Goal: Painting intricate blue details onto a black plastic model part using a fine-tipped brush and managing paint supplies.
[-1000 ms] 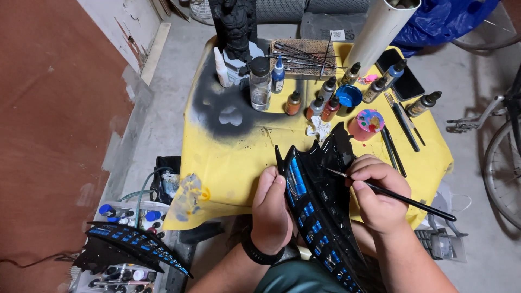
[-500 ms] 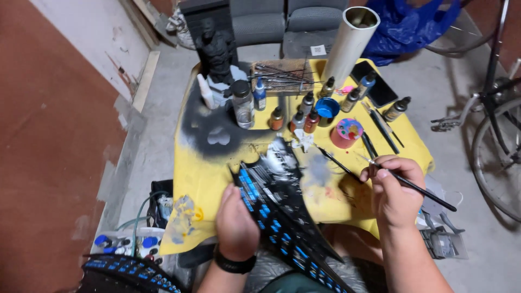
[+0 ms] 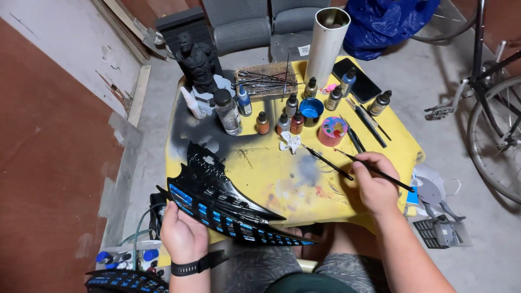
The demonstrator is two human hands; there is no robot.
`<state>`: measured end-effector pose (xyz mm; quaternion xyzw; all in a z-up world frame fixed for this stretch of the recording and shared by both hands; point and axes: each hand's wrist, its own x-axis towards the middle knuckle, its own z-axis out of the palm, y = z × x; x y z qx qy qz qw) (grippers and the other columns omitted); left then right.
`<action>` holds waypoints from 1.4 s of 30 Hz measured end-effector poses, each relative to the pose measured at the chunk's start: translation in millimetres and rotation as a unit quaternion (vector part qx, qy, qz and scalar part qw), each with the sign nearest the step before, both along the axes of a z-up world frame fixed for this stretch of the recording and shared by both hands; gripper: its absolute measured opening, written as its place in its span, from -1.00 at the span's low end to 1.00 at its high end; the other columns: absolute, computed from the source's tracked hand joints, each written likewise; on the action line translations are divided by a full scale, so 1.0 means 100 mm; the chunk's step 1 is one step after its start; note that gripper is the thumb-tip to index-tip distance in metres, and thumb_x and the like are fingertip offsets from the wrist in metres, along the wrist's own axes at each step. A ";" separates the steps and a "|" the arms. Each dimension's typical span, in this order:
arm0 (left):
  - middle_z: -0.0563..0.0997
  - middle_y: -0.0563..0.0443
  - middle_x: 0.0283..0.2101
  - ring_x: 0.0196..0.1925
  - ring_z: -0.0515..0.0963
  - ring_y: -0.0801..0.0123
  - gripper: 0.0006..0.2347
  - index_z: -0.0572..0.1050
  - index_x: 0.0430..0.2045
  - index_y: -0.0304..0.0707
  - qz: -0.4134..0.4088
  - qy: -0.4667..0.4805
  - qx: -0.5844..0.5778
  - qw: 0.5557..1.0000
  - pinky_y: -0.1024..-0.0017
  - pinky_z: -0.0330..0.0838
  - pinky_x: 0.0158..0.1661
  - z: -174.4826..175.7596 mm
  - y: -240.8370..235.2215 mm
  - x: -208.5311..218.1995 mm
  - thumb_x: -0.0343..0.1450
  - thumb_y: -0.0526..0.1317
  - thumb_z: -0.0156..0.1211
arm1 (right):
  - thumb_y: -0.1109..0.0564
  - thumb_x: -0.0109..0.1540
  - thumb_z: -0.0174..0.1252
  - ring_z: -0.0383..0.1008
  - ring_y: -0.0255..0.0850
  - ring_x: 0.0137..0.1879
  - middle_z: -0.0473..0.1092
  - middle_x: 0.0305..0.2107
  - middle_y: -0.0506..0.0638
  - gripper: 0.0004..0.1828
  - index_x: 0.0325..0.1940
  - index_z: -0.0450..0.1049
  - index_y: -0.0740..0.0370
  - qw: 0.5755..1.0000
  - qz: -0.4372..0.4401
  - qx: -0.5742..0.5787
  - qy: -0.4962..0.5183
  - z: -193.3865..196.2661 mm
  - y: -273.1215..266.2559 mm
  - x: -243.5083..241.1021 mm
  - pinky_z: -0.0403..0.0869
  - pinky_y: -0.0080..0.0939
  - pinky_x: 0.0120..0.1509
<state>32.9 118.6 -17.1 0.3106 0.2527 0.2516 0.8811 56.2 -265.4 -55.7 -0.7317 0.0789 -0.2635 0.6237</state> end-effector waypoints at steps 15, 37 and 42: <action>0.60 -0.29 0.08 0.15 0.58 0.10 -0.74 0.47 -0.07 -0.51 -0.046 -0.077 0.006 0.996 0.26 0.43 0.29 -0.18 0.18 0.08 0.58 -0.33 -0.23 | 0.10 0.28 0.19 0.55 -0.12 0.00 0.57 -0.20 0.00 -0.82 -0.11 0.62 0.19 0.960 0.094 -0.263 -0.027 0.11 0.59 0.36 0.48 -0.13 0.17; 0.54 -0.26 -0.19 -0.11 0.57 0.07 -0.65 0.48 -0.30 -0.57 0.063 0.043 0.720 0.690 0.31 0.50 0.09 -0.37 0.30 -0.01 0.59 -0.28 -0.35 | 0.34 0.43 0.22 0.53 -0.03 0.06 0.54 -0.11 0.19 -0.90 -0.01 0.60 0.45 0.952 0.104 -0.280 -0.062 0.00 0.58 0.28 0.48 -0.09 0.25; 0.58 -0.38 -0.05 0.07 0.60 -0.06 -0.69 0.49 -0.15 -0.63 0.097 0.067 0.732 0.671 0.23 0.44 0.25 -0.68 0.37 0.02 0.58 -0.27 -0.21 | 0.35 0.44 0.21 0.54 -0.05 0.07 0.55 -0.12 0.17 -0.90 0.01 0.60 0.44 0.954 0.102 -0.277 -0.057 0.02 0.61 0.26 0.48 -0.09 0.27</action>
